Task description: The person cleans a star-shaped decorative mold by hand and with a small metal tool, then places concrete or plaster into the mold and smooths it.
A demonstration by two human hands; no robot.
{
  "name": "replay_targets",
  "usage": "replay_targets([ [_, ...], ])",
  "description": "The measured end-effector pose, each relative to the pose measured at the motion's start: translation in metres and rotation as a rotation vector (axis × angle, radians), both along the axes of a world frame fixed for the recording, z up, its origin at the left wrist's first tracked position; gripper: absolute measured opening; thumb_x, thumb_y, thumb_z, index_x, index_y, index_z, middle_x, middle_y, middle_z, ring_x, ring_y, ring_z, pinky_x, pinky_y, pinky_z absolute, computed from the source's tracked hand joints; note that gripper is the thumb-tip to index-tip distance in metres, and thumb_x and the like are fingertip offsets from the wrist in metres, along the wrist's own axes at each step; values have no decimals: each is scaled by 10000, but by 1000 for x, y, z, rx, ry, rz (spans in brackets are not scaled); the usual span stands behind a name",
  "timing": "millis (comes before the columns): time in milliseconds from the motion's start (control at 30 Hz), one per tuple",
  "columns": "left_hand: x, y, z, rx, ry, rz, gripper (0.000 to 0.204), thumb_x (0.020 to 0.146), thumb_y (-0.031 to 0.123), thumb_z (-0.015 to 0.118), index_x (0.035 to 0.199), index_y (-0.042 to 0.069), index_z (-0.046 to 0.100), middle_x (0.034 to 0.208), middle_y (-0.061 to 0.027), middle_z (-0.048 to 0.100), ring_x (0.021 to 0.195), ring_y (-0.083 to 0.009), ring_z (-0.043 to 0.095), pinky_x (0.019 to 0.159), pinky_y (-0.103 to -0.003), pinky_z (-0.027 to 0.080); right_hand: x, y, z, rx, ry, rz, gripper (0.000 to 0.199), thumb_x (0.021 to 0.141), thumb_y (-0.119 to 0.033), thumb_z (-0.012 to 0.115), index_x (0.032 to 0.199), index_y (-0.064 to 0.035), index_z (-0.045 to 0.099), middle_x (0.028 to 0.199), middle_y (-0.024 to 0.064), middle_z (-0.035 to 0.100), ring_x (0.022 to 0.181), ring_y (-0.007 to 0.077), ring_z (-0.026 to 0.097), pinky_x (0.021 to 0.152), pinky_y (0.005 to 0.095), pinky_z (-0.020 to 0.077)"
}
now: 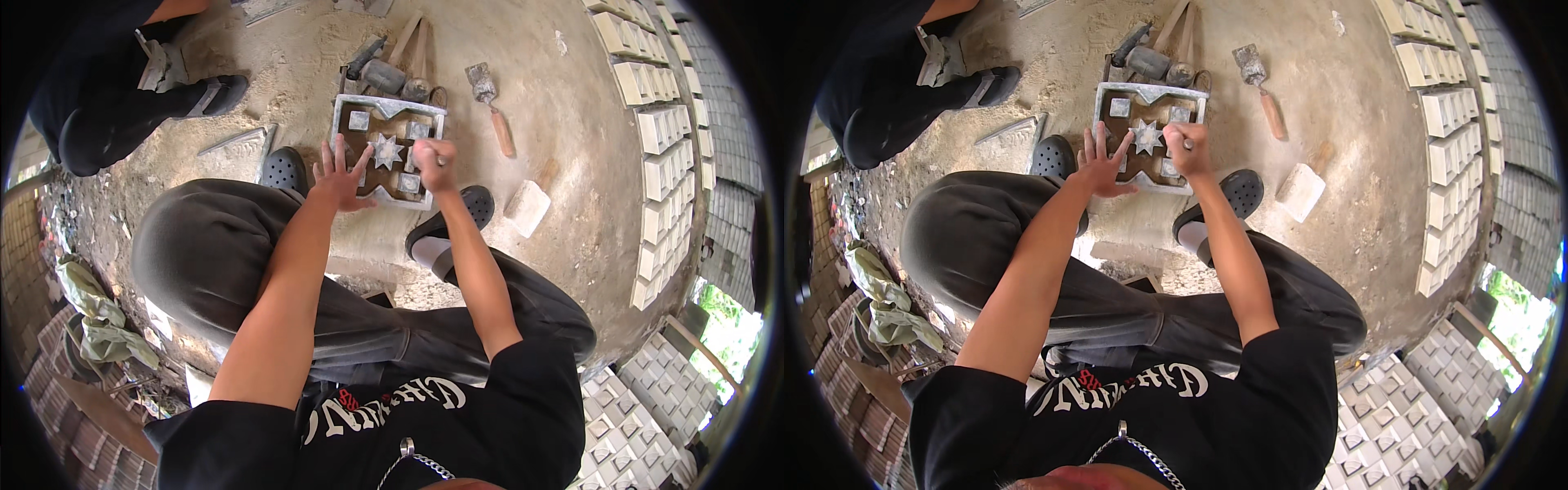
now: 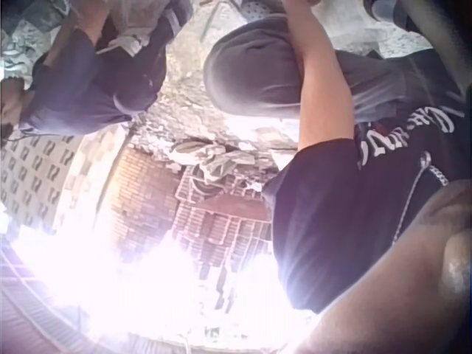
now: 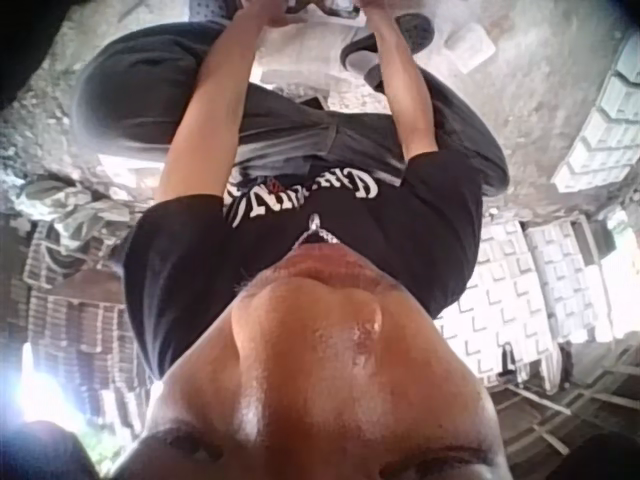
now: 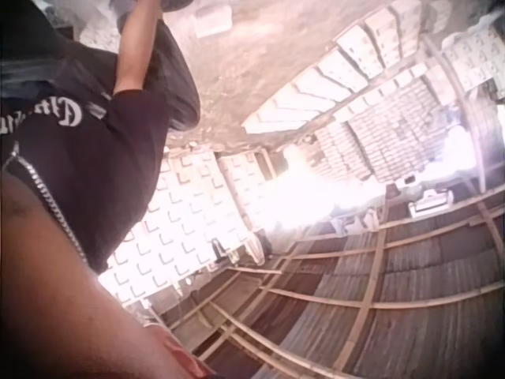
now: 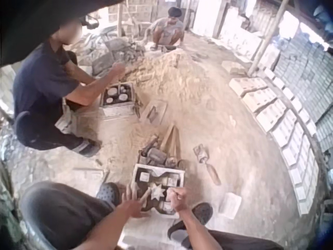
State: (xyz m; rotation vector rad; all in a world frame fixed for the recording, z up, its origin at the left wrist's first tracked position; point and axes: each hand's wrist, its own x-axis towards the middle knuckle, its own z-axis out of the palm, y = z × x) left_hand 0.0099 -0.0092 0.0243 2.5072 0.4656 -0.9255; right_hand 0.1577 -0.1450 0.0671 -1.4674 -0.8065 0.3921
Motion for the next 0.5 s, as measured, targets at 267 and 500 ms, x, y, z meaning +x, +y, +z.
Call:
replay_targets([
  [267,-1,-1,-1,-2,-14,19,1147,661,670,679,1472,384,-80,1483,-260,-253,1356,-528,-163,1032,-682,189,19,-24,4,51,252,30,348,863,-108,482,540,-11,392,477,-29,356,400,81,322,399,292,226],
  [500,-2,-1,-2,-5,-13,16,1150,653,680,676,1474,385,-73,1493,-249,-240,1361,-521,-161,1035,-683,182,4,9,5,-158,-170,79,299,836,-127,520,591,27,446,505,122,317,419,179,333,441,350,298],
])
